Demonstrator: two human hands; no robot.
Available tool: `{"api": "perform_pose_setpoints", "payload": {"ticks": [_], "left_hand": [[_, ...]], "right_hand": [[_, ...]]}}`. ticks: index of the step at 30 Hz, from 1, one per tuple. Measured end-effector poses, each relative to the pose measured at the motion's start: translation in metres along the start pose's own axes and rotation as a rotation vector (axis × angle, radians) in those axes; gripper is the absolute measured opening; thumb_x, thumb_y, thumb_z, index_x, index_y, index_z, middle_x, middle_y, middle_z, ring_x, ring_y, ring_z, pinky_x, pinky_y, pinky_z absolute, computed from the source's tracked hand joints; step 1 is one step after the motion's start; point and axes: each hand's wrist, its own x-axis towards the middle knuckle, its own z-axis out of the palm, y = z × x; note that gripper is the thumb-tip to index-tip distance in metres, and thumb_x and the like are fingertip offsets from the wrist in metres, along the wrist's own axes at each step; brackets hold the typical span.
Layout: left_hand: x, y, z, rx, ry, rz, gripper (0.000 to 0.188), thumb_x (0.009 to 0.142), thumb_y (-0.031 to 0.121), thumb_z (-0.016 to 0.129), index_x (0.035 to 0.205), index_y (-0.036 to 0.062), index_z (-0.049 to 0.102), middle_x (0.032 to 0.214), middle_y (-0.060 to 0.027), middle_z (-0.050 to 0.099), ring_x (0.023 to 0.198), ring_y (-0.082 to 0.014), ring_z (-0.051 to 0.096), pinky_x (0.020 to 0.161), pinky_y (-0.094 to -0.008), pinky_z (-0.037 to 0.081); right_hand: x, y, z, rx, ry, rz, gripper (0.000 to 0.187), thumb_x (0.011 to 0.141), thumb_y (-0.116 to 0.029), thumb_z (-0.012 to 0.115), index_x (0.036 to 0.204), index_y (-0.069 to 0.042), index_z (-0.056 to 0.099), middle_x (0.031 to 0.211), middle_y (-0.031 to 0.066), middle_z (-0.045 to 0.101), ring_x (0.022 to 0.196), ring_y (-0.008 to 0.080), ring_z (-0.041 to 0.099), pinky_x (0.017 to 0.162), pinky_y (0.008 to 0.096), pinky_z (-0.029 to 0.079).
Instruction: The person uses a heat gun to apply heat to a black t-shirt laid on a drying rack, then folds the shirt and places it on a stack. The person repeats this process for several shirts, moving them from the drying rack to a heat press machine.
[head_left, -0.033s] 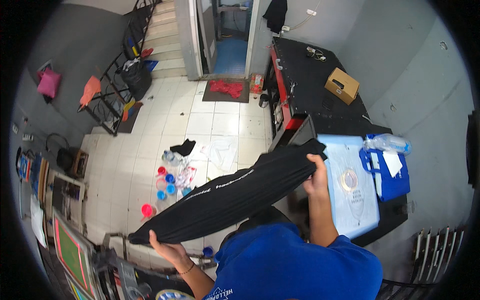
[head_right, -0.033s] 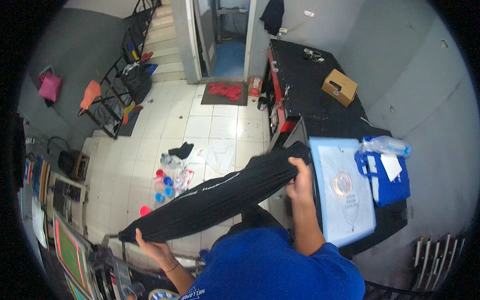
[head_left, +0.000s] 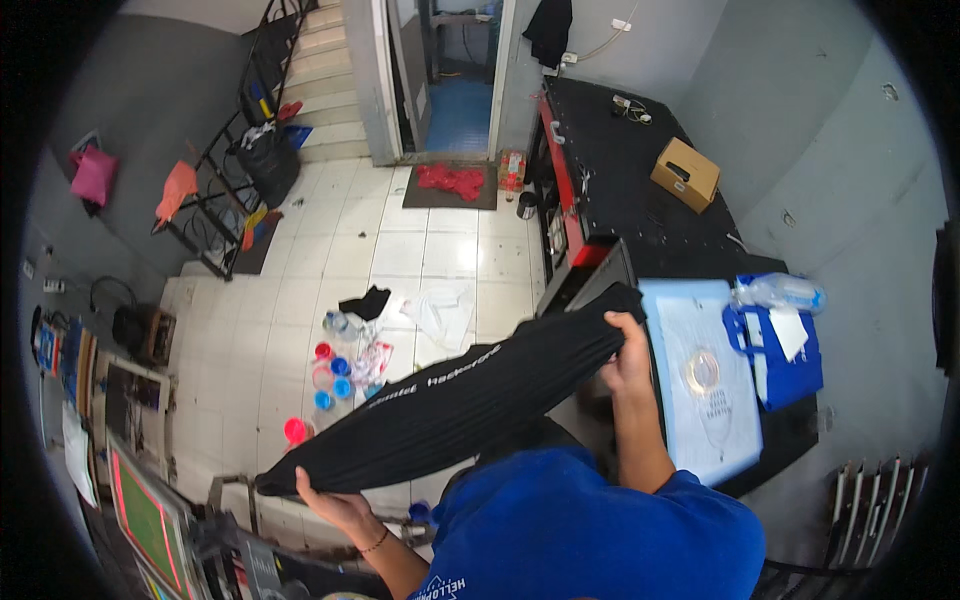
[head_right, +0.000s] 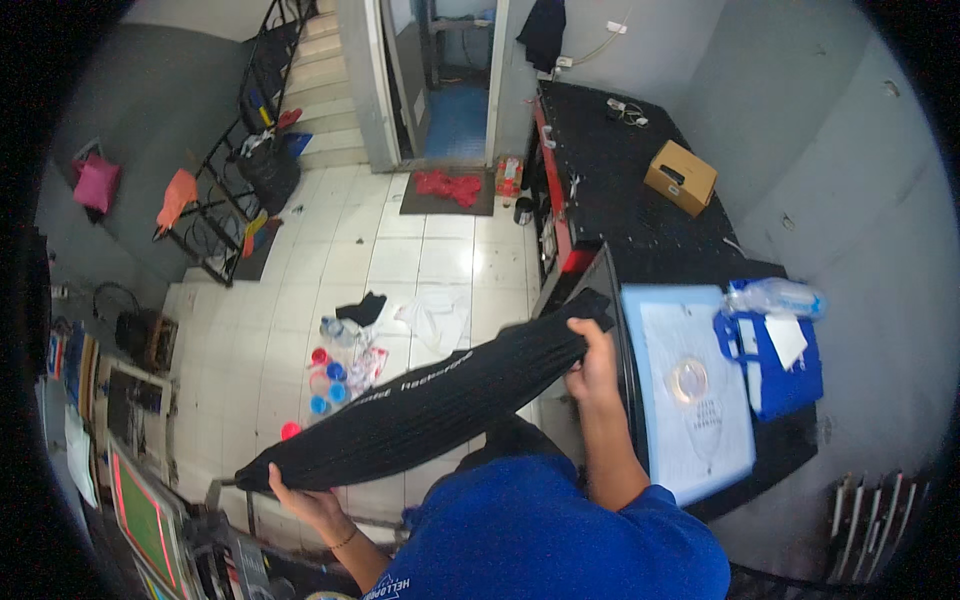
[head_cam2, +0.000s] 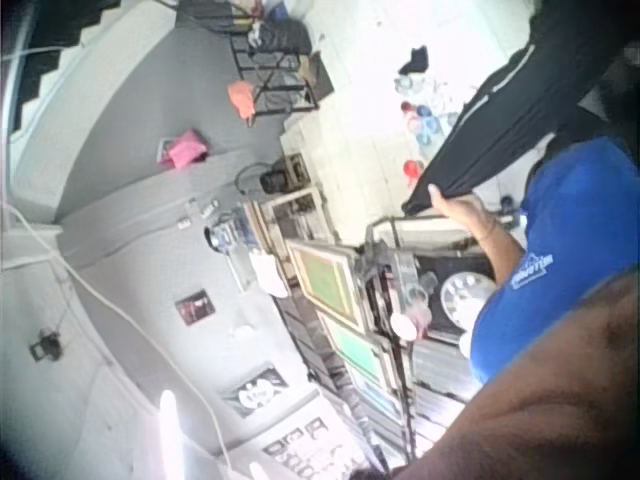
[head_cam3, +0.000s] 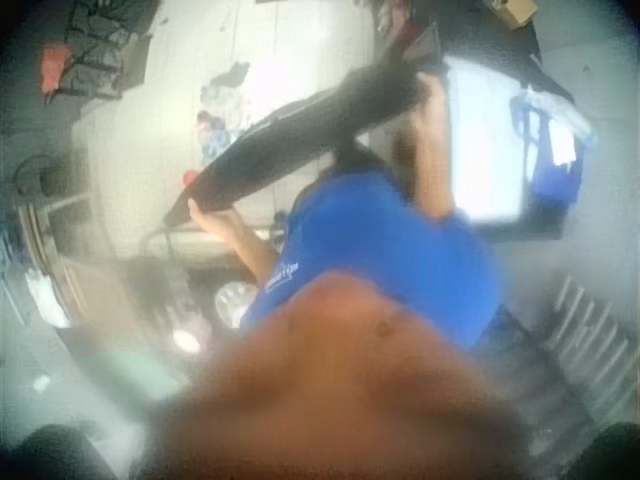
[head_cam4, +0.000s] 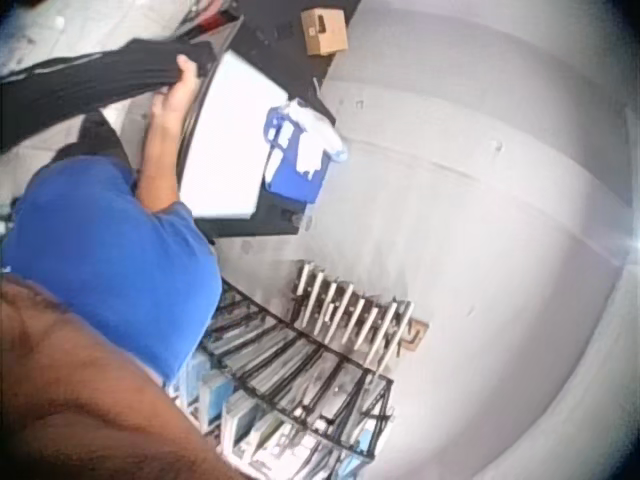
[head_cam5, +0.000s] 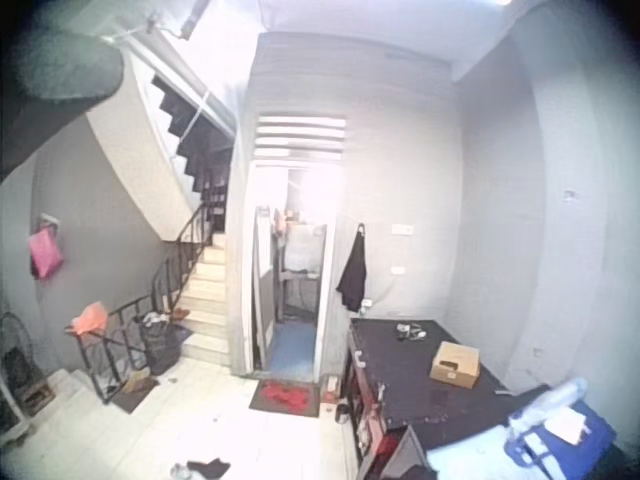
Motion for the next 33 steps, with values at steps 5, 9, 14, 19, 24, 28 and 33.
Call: {"api": "perform_pose_setpoints", "payload": {"ticks": [5, 9, 14, 19, 24, 28, 33], "left_hand": [[0.126, -0.066, 0.098, -0.008, 0.092, 0.001, 0.032, 0.091, 0.032, 0.055, 0.101, 0.002, 0.059, 0.098, -0.0131, 0.064, 0.09, -0.0265, 0.064, 0.083, -0.0406, 0.052], [0.224, -0.11, 0.178, 0.074, 0.151, 0.043, 0.028, 0.091, 0.029, 0.056, 0.101, 0.0033, 0.061, 0.093, -0.01, 0.065, 0.086, -0.0234, 0.064, 0.08, -0.0368, 0.052], [0.333, -0.131, 0.258, 0.228, 0.18, 0.184, 0.032, 0.091, 0.025, 0.057, 0.108, -0.0032, 0.059, 0.102, -0.0121, 0.065, 0.094, -0.0226, 0.065, 0.085, -0.0352, 0.051], [0.49, -0.167, 0.281, 0.124, 0.301, 0.235, 0.022, 0.088, 0.019, 0.062, 0.099, 0.0011, 0.059, 0.095, -0.01, 0.064, 0.088, -0.0218, 0.064, 0.08, -0.0346, 0.052], [0.685, -0.191, 0.338, 0.032, 0.388, 0.223, 0.015, 0.086, 0.012, 0.063, 0.097, 0.0031, 0.06, 0.09, -0.0059, 0.065, 0.082, -0.018, 0.063, 0.077, -0.0305, 0.051], [0.802, -0.162, 0.37, 0.025, 0.227, 0.209, 0.013, 0.089, 0.012, 0.061, 0.097, 0.0022, 0.062, 0.093, -0.0059, 0.067, 0.083, -0.0153, 0.064, 0.078, -0.0285, 0.05], [0.899, -0.09, 0.341, 0.02, 0.466, 0.35, 0.015, 0.092, 0.011, 0.058, 0.099, -0.0001, 0.065, 0.098, -0.0049, 0.068, 0.09, -0.0118, 0.062, 0.083, -0.0264, 0.047]], "right_hand": [[0.164, 0.023, 0.066, 0.021, 0.008, 0.151, 0.004, 0.081, -0.01, 0.061, 0.08, -0.011, 0.058, 0.066, -0.0019, 0.057, 0.042, 0.0065, 0.043, 0.039, 0.0197, 0.033], [0.28, 0.014, 0.165, 0.038, -0.055, 0.26, 0.009, 0.08, -0.011, 0.063, 0.088, -0.006, 0.063, 0.078, 0.0056, 0.065, 0.072, 0.0194, 0.065, 0.069, 0.0321, 0.054], [0.443, 0.051, 0.282, -0.014, -0.198, 0.322, 0.017, 0.08, -0.01, 0.063, 0.096, -0.006, 0.062, 0.091, 0.0068, 0.067, 0.084, 0.0213, 0.066, 0.08, 0.0346, 0.053], [0.566, 0.122, 0.426, -0.076, -0.358, 0.299, 0.019, 0.08, -0.009, 0.061, 0.099, -0.004, 0.063, 0.093, 0.007, 0.067, 0.087, 0.0207, 0.066, 0.081, 0.0326, 0.053], [0.665, 0.178, 0.58, -0.207, -0.421, 0.343, 0.024, 0.081, -0.016, 0.061, 0.099, -0.001, 0.064, 0.093, 0.0094, 0.067, 0.087, 0.0227, 0.065, 0.082, 0.0347, 0.053], [0.721, 0.227, 0.704, -0.269, -0.458, 0.314, 0.025, 0.079, -0.022, 0.065, 0.094, -0.002, 0.063, 0.09, 0.0106, 0.066, 0.086, 0.0263, 0.065, 0.082, 0.037, 0.053], [0.767, 0.344, 0.846, -0.274, -0.751, 0.569, 0.019, 0.081, -0.02, 0.063, 0.092, -0.005, 0.06, 0.081, 0.0054, 0.065, 0.056, 0.0119, 0.059, 0.046, 0.0224, 0.046]]}}
